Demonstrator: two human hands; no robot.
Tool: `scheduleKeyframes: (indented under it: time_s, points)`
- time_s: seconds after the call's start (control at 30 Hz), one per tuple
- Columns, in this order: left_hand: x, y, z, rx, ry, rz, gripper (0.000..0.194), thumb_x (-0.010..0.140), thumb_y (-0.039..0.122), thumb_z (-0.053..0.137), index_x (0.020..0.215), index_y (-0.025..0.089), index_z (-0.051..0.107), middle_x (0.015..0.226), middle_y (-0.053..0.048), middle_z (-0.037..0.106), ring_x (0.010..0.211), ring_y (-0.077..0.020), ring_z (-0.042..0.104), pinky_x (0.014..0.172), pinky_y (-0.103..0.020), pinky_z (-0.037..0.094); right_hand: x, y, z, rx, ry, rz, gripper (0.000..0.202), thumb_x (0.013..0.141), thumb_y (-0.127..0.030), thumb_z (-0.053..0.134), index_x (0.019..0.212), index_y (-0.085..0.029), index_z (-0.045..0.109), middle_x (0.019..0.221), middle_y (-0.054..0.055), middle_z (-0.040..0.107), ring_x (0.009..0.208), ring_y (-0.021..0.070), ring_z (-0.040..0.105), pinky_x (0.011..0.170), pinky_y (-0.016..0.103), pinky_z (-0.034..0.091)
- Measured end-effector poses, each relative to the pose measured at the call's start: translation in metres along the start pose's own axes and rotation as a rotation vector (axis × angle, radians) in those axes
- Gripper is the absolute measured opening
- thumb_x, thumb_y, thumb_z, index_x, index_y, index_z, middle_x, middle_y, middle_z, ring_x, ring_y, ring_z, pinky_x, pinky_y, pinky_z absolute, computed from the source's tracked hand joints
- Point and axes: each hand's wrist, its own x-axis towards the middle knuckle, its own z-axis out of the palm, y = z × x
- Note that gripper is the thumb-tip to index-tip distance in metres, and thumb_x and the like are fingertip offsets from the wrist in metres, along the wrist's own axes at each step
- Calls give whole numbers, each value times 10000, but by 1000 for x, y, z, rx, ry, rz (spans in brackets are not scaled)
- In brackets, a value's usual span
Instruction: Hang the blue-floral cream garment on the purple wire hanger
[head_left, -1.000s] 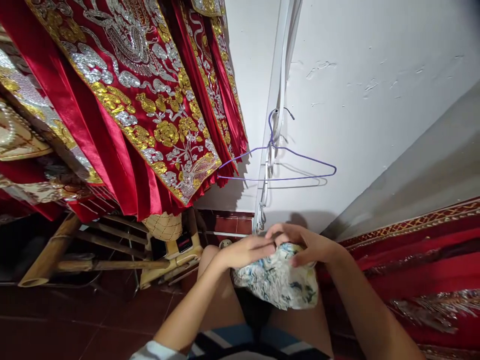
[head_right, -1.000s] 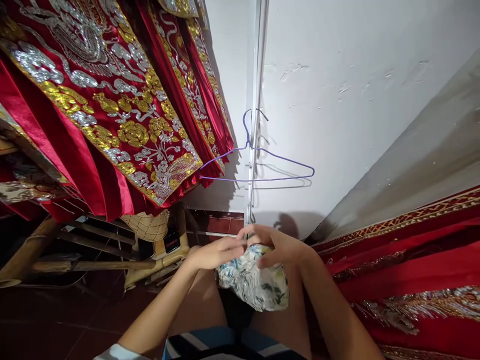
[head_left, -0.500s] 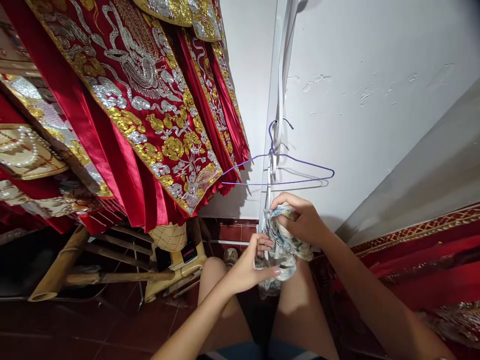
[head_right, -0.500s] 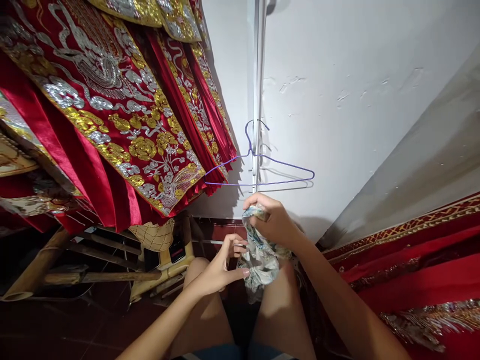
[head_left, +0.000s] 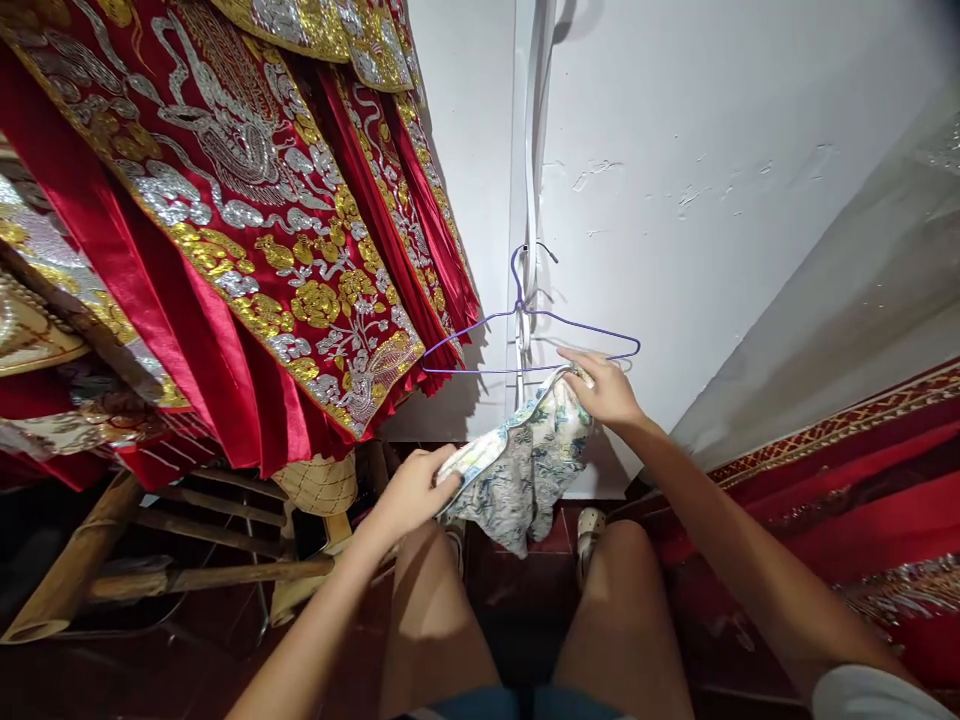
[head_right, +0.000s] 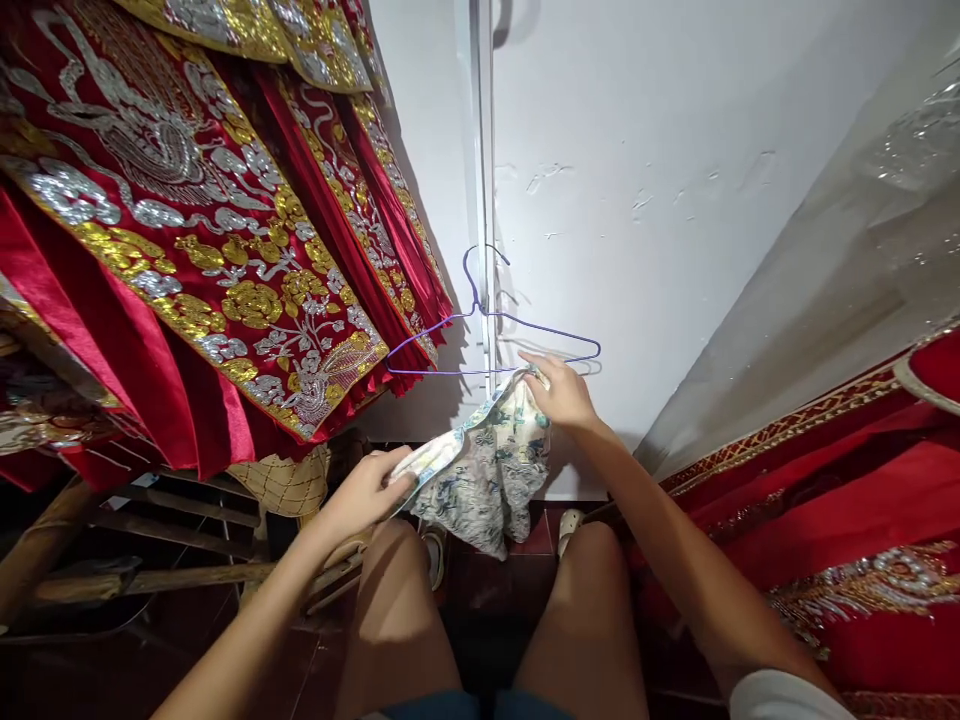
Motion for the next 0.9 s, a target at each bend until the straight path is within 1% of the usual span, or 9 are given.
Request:
scheduleKeyframes:
  time_s: [0.07,0.17,0.27,0.33,0.43,0.57,0.73,0.8,0.9]
  points:
    - [-1,-1,-11,160,-68,30,197,905,358,518,906,208,646,780,-33,681,744,-230,611,822,-342,402,-1,9,5,-50,-134,72,427,923,-323,517,1286,-187,694,1175,139,736,980,302,682,847,402,500]
    - [-5,-3,-6,356,-192,2,222,834,326,606,1007,196,651,811,-81,713,778,-285,651,848,-398,408,-8,11,5,-81,-236,128,454,940,-350,488,1343,-234,660,1144,103,757,746,240,670,730,346,473]
    - [-3,-11,1,458,-208,-40,217,838,185,502,1001,167,645,887,-138,716,906,-327,655,876,-451,429,-14,6,-6,-131,-276,168,459,925,-357,475,1340,-267,648,741,36,725,561,207,567,611,301,392]
    - [4,-20,-5,477,-134,-34,246,855,148,441,965,177,659,953,-149,715,1031,-334,619,954,-497,418,-17,1,-16,-155,-308,205,450,884,-343,494,1298,-277,658,529,-22,558,496,196,498,566,282,339]
    - [19,-33,-28,418,3,-30,308,867,137,406,982,202,684,1095,-130,717,1222,-333,526,1052,-512,387,-20,-7,-29,-131,-326,233,440,777,-294,537,1193,-273,676,560,-44,495,473,158,428,536,264,305]
    - [38,-34,-56,187,176,26,325,903,163,350,1025,171,652,1101,-127,701,1080,-286,606,981,-425,462,-26,-18,-40,-67,-299,278,381,710,-270,542,1060,-267,692,641,-35,545,525,149,437,534,260,309]
    - [57,-7,-57,-106,469,-13,299,966,281,358,1118,183,597,1109,-85,698,981,-231,636,892,-344,478,-37,-23,-41,70,-301,356,358,704,-230,523,1014,-261,699,639,-41,581,592,159,480,572,260,347]
    - [67,8,-53,-147,516,9,297,966,278,374,1128,189,606,1113,-69,699,987,-220,635,886,-322,470,-41,-23,-37,166,-283,361,326,694,-221,523,970,-239,695,635,-43,563,585,149,463,559,254,342]
    - [84,30,-53,-176,503,110,318,947,257,426,1185,191,626,1110,-51,705,989,-210,641,896,-303,463,-45,-25,-35,335,-243,340,270,687,-213,520,896,-206,690,674,-29,577,594,141,472,546,249,345]
